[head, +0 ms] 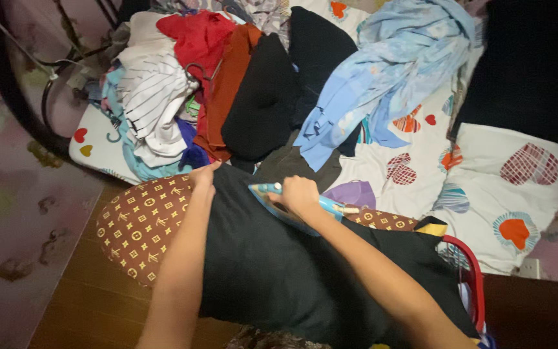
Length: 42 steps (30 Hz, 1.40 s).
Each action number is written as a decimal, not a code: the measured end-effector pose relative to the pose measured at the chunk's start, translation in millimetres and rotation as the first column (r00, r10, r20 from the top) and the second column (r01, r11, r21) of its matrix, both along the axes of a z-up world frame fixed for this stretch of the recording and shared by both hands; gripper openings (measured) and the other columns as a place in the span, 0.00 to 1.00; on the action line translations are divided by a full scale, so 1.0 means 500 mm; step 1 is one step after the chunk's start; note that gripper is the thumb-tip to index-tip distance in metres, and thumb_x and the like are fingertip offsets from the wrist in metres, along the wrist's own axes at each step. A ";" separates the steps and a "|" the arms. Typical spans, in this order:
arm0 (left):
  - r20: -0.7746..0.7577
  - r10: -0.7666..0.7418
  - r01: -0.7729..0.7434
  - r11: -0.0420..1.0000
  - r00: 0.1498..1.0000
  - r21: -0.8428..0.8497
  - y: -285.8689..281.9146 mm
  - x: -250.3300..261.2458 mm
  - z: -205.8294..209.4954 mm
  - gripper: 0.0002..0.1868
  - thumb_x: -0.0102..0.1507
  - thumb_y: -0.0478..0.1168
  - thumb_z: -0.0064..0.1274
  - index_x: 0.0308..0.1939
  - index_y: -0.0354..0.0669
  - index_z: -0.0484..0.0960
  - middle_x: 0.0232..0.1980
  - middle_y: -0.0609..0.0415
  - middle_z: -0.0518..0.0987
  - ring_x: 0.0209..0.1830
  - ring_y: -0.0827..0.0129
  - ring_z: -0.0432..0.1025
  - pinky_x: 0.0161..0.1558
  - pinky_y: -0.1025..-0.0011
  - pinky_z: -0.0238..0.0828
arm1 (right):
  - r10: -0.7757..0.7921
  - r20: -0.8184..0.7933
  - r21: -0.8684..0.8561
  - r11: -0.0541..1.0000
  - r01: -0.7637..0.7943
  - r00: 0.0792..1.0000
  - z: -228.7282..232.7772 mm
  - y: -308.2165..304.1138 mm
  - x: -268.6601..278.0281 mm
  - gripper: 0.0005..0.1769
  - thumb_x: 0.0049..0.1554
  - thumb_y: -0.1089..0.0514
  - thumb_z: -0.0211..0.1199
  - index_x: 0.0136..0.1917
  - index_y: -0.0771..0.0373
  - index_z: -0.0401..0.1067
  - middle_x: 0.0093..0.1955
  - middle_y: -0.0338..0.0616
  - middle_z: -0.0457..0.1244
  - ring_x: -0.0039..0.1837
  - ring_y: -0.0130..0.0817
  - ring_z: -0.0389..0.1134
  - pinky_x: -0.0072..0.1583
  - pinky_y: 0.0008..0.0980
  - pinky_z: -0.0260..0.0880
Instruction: The person irons a black garment on an ironing board, smoothing different sections of the fabric and turning the item over to iron the other side.
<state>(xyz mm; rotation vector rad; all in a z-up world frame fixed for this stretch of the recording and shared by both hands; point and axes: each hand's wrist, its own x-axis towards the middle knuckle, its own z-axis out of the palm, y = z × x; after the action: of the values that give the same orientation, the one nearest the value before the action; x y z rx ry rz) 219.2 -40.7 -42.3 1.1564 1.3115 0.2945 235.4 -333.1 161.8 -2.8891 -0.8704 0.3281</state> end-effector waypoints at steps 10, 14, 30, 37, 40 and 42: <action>0.139 -0.157 0.124 0.968 0.978 0.218 -0.011 -0.020 0.012 0.12 0.55 0.41 0.72 0.36 0.38 0.88 0.37 0.54 0.85 0.37 0.67 0.76 0.45 0.70 0.72 | -0.091 0.077 -0.038 0.995 0.095 0.993 0.044 -0.395 -0.057 0.47 0.44 0.17 0.61 0.38 0.67 0.77 0.32 0.56 0.69 0.37 0.52 0.74 0.40 0.48 0.73; 0.225 -0.447 0.253 0.779 0.866 0.574 -0.028 -0.126 0.058 0.23 0.59 0.49 0.68 0.46 0.34 0.82 0.37 0.53 0.82 0.37 0.65 0.74 0.44 0.67 0.73 | -0.147 -0.032 -0.209 0.968 0.137 0.989 0.053 -0.457 -0.053 0.48 0.44 0.14 0.59 0.32 0.66 0.78 0.33 0.57 0.69 0.39 0.51 0.74 0.44 0.47 0.73; 0.083 -0.449 0.434 0.888 0.890 0.149 -0.028 -0.502 0.088 0.17 0.63 0.44 0.61 0.48 0.33 0.86 0.38 0.52 0.85 0.34 0.74 0.76 0.38 0.72 0.73 | 0.265 0.105 0.039 0.962 -0.271 0.958 0.001 -0.024 -0.204 0.41 0.48 0.21 0.63 0.36 0.65 0.80 0.37 0.54 0.70 0.40 0.49 0.74 0.43 0.44 0.74; -0.087 -0.445 0.451 0.890 0.891 0.064 -0.040 -0.499 0.171 0.14 0.62 0.41 0.63 0.44 0.32 0.87 0.35 0.51 0.85 0.31 0.69 0.78 0.37 0.71 0.73 | 0.253 0.107 0.039 0.965 -0.259 0.961 0.002 -0.129 -0.213 0.42 0.47 0.21 0.62 0.35 0.66 0.79 0.36 0.55 0.70 0.40 0.50 0.74 0.43 0.44 0.75; 0.009 -0.437 0.433 0.894 0.900 0.115 -0.043 -0.499 0.170 0.13 0.62 0.40 0.64 0.41 0.31 0.87 0.33 0.50 0.84 0.29 0.70 0.75 0.34 0.71 0.72 | 0.200 -0.027 -0.095 0.975 -0.201 0.979 0.033 -0.237 -0.213 0.45 0.48 0.18 0.59 0.34 0.66 0.79 0.35 0.55 0.70 0.39 0.50 0.74 0.42 0.45 0.74; 0.029 -0.420 0.414 0.902 0.907 0.124 -0.042 -0.504 0.158 0.10 0.60 0.39 0.63 0.40 0.34 0.87 0.32 0.52 0.84 0.28 0.71 0.77 0.33 0.72 0.73 | 0.212 0.040 -0.108 0.972 -0.207 0.976 0.050 -0.310 -0.217 0.48 0.47 0.16 0.57 0.32 0.67 0.78 0.33 0.55 0.69 0.37 0.50 0.74 0.41 0.44 0.74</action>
<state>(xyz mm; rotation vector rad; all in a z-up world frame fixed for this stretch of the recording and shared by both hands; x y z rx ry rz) -33.0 -61.4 36.8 1.4838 0.9751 0.0848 126.9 -487.9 186.7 -2.9154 -1.2064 0.3273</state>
